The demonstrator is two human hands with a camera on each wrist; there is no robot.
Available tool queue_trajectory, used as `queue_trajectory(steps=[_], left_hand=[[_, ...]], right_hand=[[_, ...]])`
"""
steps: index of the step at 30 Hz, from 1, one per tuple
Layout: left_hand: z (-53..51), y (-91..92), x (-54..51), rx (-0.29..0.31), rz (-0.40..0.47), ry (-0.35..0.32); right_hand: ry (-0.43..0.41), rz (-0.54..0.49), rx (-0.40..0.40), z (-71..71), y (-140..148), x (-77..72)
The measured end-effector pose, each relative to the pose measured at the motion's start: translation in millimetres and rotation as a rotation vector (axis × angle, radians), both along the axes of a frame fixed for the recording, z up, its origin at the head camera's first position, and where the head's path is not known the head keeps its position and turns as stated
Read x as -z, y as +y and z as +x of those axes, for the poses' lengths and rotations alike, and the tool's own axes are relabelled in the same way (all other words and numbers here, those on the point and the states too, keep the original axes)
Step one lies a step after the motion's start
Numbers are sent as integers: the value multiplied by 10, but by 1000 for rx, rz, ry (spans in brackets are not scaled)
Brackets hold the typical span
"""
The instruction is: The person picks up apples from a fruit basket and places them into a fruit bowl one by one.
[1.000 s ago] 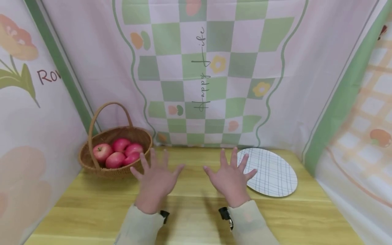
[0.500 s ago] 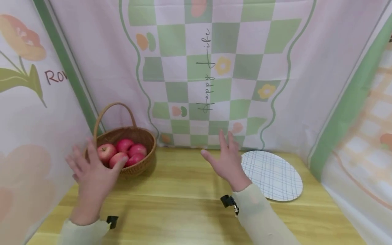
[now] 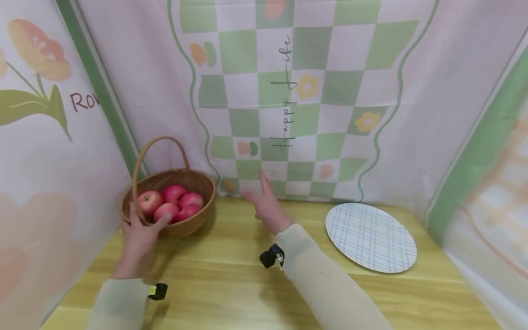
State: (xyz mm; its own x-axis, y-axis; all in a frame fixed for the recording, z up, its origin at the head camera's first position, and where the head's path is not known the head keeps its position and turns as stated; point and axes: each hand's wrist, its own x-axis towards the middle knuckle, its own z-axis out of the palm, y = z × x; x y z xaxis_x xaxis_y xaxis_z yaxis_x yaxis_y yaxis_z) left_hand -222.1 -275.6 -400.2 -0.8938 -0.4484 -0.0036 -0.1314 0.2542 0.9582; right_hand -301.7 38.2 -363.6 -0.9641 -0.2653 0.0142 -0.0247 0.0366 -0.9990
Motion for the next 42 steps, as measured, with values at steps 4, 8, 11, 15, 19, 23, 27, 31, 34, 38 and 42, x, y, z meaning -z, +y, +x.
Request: queue_trajectory(steps=[4,8,11,15,19,23,27,31,34,38,42], left_hand=[[-79,-9,89,-36,59,34],[-116,-35,121,-39,190,35],[-116,-58,138,-32,278,39],[-97,-69,152,-17,308,48],[-73,-40,167,5,272,61],[-44,31,164,32,265,71],[-7,148,141,69,277,73],[30,316,142,97,251,60],[54,441,167,108,238,51],[92,599,181,114,229,50],[162,696,129,159,321,68]], right_hand=[[-41,-35,-50,-75,-284,146],[-59,-54,-73,-79,-529,247],[-51,-63,-91,-49,-653,293],[-54,-66,-108,2,-725,345],[-101,-79,-108,36,-756,401],[-112,-84,-101,35,-776,445],[-28,-129,-56,-5,-774,497],[17,-213,-40,-24,-698,549],[-27,-230,-57,-7,-612,578],[-64,-159,-43,14,-486,613],[-64,-107,-19,36,-351,613]])
